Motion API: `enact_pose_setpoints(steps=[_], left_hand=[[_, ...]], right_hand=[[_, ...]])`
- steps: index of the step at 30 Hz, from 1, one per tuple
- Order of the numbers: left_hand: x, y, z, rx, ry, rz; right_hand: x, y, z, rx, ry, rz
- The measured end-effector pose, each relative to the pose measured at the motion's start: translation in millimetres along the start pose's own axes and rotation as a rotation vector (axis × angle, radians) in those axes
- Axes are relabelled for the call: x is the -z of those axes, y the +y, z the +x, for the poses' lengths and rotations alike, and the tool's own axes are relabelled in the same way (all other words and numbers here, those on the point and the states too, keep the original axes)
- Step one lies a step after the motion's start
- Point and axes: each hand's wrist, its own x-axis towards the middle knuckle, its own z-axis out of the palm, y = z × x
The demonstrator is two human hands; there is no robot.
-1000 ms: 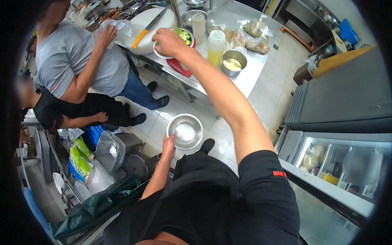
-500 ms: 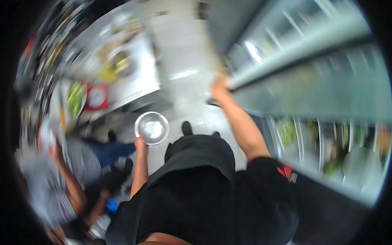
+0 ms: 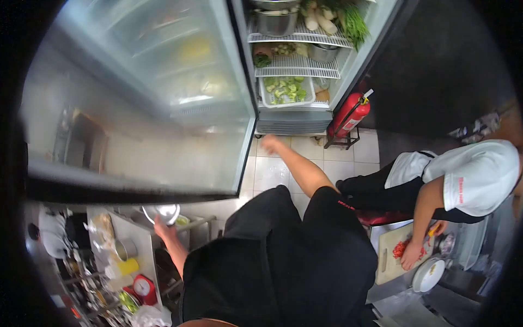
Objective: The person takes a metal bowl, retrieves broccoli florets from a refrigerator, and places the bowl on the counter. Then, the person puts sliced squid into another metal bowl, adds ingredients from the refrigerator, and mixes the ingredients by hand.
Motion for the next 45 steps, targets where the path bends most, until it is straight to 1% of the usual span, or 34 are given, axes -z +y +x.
enact_pose_setpoints(steps=[1,2,4,6,8,10,12,13,15,16,17,18,19,20,21,22,24,25,26,27,28,29,31,33,34,35,36,37,39,40,41,42,44,45], left_hand=[[1.5,-13.6,-2.9,0.016,-0.002,0.010],[2.3,-27.8,-6.8,0.032,0.008,0.020],[-48.2,-19.4,-84.1,0.063,-0.076,0.007],[-8.9,-48.4,-55.9,0.099,-0.242,0.028],[-7.9,-46.1,-70.5,0.107,-0.261,0.135],[-10.0,-40.5,-81.0,0.128,-0.295,0.229],[-25.9,-31.7,-76.7,0.141,-0.362,0.294],[-38.6,-29.6,-74.8,0.139,-0.401,0.345],[-70.9,-28.0,-67.9,0.140,-0.518,0.430],[-85.3,-28.8,-61.3,0.156,-0.558,0.449],[-93.7,-31.0,-57.2,0.189,-0.583,0.460],[-103.6,-37.9,-36.2,0.320,-0.454,0.429],[-110.5,-39.6,-40.3,0.375,-0.536,0.404],[-120.6,-43.4,-48.6,0.398,-0.528,0.430],[-126.8,-47.2,-50.8,0.398,-0.523,0.430],[-131.9,-49.6,-57.2,0.391,-0.502,0.358],[-138.9,-52.4,-70.9,0.373,-0.566,0.354],[-140.8,-55.1,-73.1,0.387,-0.604,0.299],[-138.4,-57.7,-73.6,0.382,-0.560,0.273],[-134.9,-64.7,-68.9,0.372,-0.488,0.240],[-133.9,-67.1,-64.9,0.356,-0.483,0.299],[-123.8,-86.3,-48.9,0.329,-0.508,0.290],[-125.2,-85.5,-59.0,0.385,-0.400,0.301],[-121.6,-98.2,-46.9,0.351,-0.423,0.268],[-121.5,-97.7,-48.9,0.353,-0.406,0.280],[-124.3,-99.2,-43.0,0.368,-0.388,0.269],[-122.5,-104.6,-39.9,0.387,-0.358,0.251],[-121.4,-114.6,-35.5,0.399,-0.296,0.223],[-122.8,-125.9,-21.1,0.282,-0.301,0.353],[-131.1,-101.5,-27.2,0.333,-0.265,0.415],[-132.9,-104.8,-18.3,0.262,-0.267,0.407],[-136.9,-105.7,-9.8,0.190,-0.266,0.402],[-146.2,-81.0,-5.0,0.152,-0.199,0.285],[-150.4,-55.6,-9.0,0.150,-0.205,0.212]], right_hand=[[33.4,28.0,41.9,-0.038,0.256,0.536],[71.0,33.6,60.1,-0.097,0.287,0.995],[108.3,7.0,61.8,-0.078,0.571,1.138],[142.3,-6.6,100.7,0.136,0.539,1.441],[155.5,-30.6,119.2,0.216,0.557,1.375],[169.3,-44.3,121.4,0.266,0.214,1.352],[181.1,-55.3,91.1,0.260,0.217,1.098],[182.7,-51.3,70.9,0.252,0.243,1.048],[178.3,-32.3,38.3,0.214,0.305,0.997],[167.5,-17.0,18.8,0.277,0.323,1.034],[153.3,-0.7,-9.4,0.255,0.342,1.078],[139.4,18.2,-36.5,0.233,0.356,1.119],[124.9,47.6,-58.4,0.221,0.358,1.161],[110.1,78.7,-78.9,0.215,0.348,1.193],[95.5,103.5,-107.2,0.172,0.350,1.201],[83.1,147.1,-106.4,0.118,0.291,1.180],[52.5,184.4,-171.3,0.257,0.365,1.052],[44.7,183.1,-197.4,0.166,0.331,1.095],[29.0,200.4,-197.3,0.200,0.443,1.094],[27.6,200.5,-200.6,0.267,0.468,1.130],[37.2,199.8,-199.4,0.268,0.547,1.095],[52.3,205.2,-191.0,0.234,0.584,0.993],[79.9,187.8,-198.5,0.140,0.555,0.791],[78.2,171.9,-208.8,0.058,0.517,0.701],[86.1,199.6,-199.8,0.046,0.415,0.647],[83.2,198.7,-189.5,-0.156,0.305,0.441],[63.9,190.1,-176.8,-0.248,0.258,0.248],[38.7,169.8,-160.5,-0.292,0.172,0.219],[-29.8,83.6,-148.2,-0.082,-0.032,0.294],[-63.6,30.2,-148.0,-0.010,-0.149,0.372],[-89.5,-18.2,-141.7,0.074,-0.270,0.458],[-109.1,-60.4,-127.4,0.085,-0.315,0.437],[-142.3,-121.7,-106.0,0.220,-0.436,0.305],[-153.3,-138.7,-83.9,0.268,-0.404,0.237]])
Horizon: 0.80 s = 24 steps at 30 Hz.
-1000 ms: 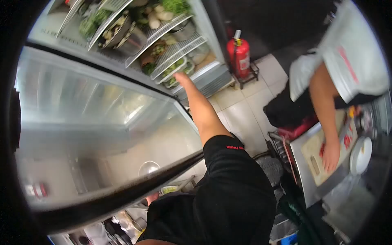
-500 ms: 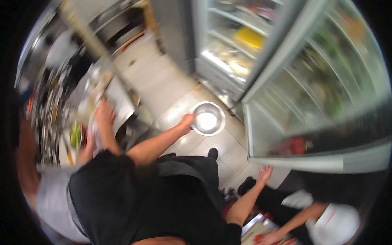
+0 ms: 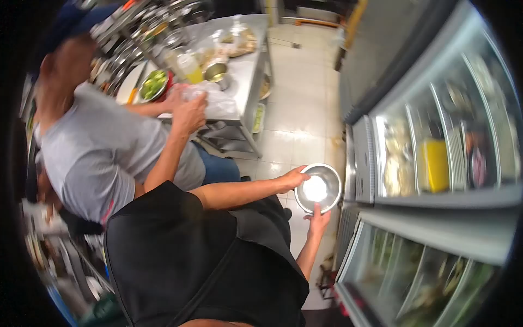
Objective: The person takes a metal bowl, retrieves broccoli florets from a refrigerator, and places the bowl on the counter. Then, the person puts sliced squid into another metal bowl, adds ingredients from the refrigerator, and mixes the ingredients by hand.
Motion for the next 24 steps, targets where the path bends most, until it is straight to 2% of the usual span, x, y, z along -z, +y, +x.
enact_pose_setpoints(steps=[1,2,3,4,5,6,7,8,9,10,11,14,15,17,18,20,21,23,24], left_hand=[[-1.0,24.6,-10.3,-0.011,-0.011,-0.075],[7.1,57.3,-19.5,0.008,-0.074,-0.090],[23.0,71.2,-8.6,-0.086,-0.034,-0.030],[41.4,86.3,5.3,-0.173,-0.002,0.040],[73.7,94.0,27.0,-0.552,0.295,0.301],[107.1,135.4,21.6,-0.613,0.476,0.361],[136.6,186.7,-3.4,-0.777,0.682,0.298],[169.2,213.6,-4.2,-0.853,0.745,-0.156],[212.2,235.0,-8.3,-1.003,0.821,-0.372],[236.5,262.1,-15.8,-0.996,0.963,-0.671],[271.9,267.6,-14.3,-1.009,0.999,-0.806],[330.0,275.0,-2.7,-1.081,1.420,-1.015],[348.3,273.9,-1.7,-1.087,1.453,-1.033],[376.9,272.6,-6.4,-1.039,1.715,-1.196],[394.4,270.2,-10.6,-1.050,1.743,-1.211],[429.4,256.6,-16.2,-0.915,1.858,-1.348],[445.4,249.2,-16.9,-0.919,1.889,-1.355],[472.5,242.4,-17.4,-0.681,2.084,-1.738],[442.1,268.7,-28.6,-0.625,2.046,-1.746]], right_hand=[[-2.0,-8.1,28.9,0.035,0.016,-0.081],[-13.4,-27.8,46.0,0.024,0.006,0.009],[-29.1,-56.2,55.2,0.034,-0.061,0.033],[-27.8,-51.8,87.4,0.101,-0.103,0.022],[-26.4,-47.4,117.3,0.167,-0.136,0.015],[-43.6,-72.6,121.7,0.147,-0.153,-0.011],[-57.1,-87.3,134.9,0.143,-0.176,-0.027],[-68.3,-98.0,149.7,0.134,-0.220,-0.031],[-78.6,-104.0,167.4,0.123,-0.262,-0.031],[-88.4,-103.9,191.9,0.125,-0.289,-0.063],[-104.1,-108.7,209.6,0.129,-0.310,-0.071],[-161.2,-133.0,265.4,0.102,-0.390,-0.124],[-177.5,-137.8,281.8,0.070,-0.400,-0.146],[-206.1,-148.0,307.8,-0.001,-0.418,-0.197],[-221.4,-157.1,320.4,-0.004,-0.448,-0.196],[-237.3,-170.7,357.2,-0.045,-0.522,-0.241],[-243.8,-176.4,371.6,-0.091,-0.565,-0.273],[-264.1,-187.1,390.3,-0.087,-0.580,-0.312],[-270.8,-188.8,404.0,-0.093,-0.568,-0.319]])
